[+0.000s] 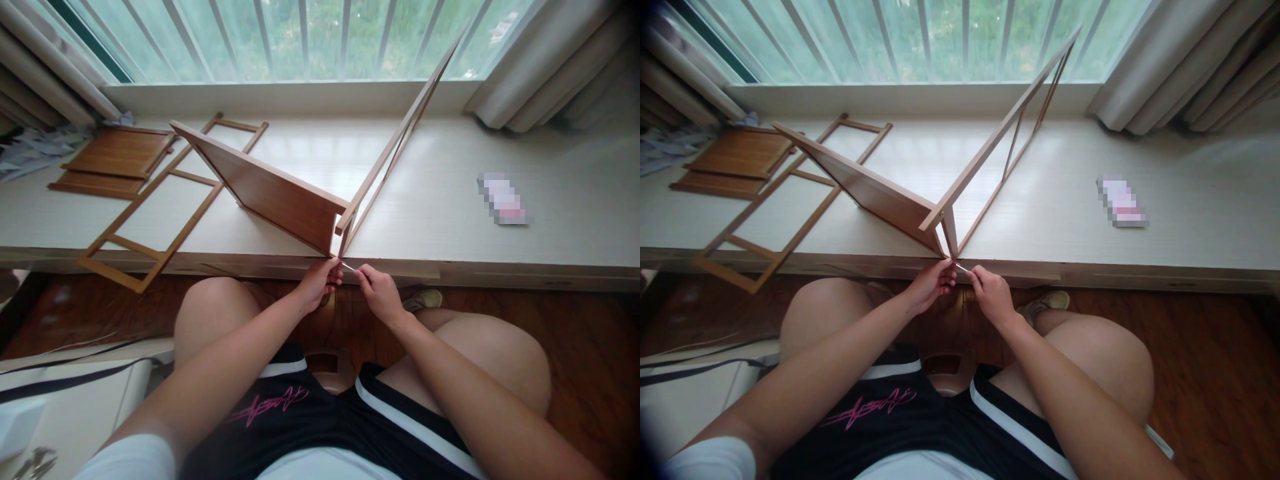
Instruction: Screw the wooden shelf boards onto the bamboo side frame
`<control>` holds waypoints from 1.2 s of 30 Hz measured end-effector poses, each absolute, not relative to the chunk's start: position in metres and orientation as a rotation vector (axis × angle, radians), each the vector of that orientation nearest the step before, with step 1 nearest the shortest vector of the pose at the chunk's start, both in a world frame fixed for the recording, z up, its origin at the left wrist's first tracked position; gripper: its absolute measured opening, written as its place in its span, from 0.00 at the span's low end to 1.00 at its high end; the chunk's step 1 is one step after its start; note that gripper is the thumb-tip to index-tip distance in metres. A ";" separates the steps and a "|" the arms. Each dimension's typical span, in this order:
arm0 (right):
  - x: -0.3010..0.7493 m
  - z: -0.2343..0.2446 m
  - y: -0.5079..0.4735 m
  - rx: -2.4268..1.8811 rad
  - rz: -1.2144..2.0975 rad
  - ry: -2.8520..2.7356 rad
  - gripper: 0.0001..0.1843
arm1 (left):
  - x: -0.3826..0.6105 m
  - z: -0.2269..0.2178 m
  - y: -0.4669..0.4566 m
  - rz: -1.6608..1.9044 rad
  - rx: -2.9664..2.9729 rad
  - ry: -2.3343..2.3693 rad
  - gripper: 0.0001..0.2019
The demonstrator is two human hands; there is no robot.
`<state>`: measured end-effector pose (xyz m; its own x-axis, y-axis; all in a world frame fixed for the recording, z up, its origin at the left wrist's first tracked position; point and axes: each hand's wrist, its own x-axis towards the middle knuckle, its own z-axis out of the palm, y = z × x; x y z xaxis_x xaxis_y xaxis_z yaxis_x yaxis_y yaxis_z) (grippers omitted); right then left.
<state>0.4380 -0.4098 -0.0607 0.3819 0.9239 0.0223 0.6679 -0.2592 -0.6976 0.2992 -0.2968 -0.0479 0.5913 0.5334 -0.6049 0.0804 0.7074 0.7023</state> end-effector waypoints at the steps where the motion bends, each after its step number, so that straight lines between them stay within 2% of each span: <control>1: 0.438 -0.060 -0.410 -2.004 0.533 -1.364 0.19 | 0.299 -0.048 -0.297 0.296 0.761 0.920 0.15; 23: 0.438 -0.058 -0.412 -1.990 0.530 -1.329 0.17 | 0.300 -0.045 -0.299 0.294 0.765 0.934 0.15; 29: 0.434 -0.059 -0.406 -1.584 1.199 -0.761 0.22 | 0.300 -0.045 -0.298 0.295 0.777 0.936 0.16; 36: 0.437 -0.060 -0.401 -1.332 1.570 -0.552 0.24 | 0.299 -0.046 -0.297 0.285 0.832 0.936 0.18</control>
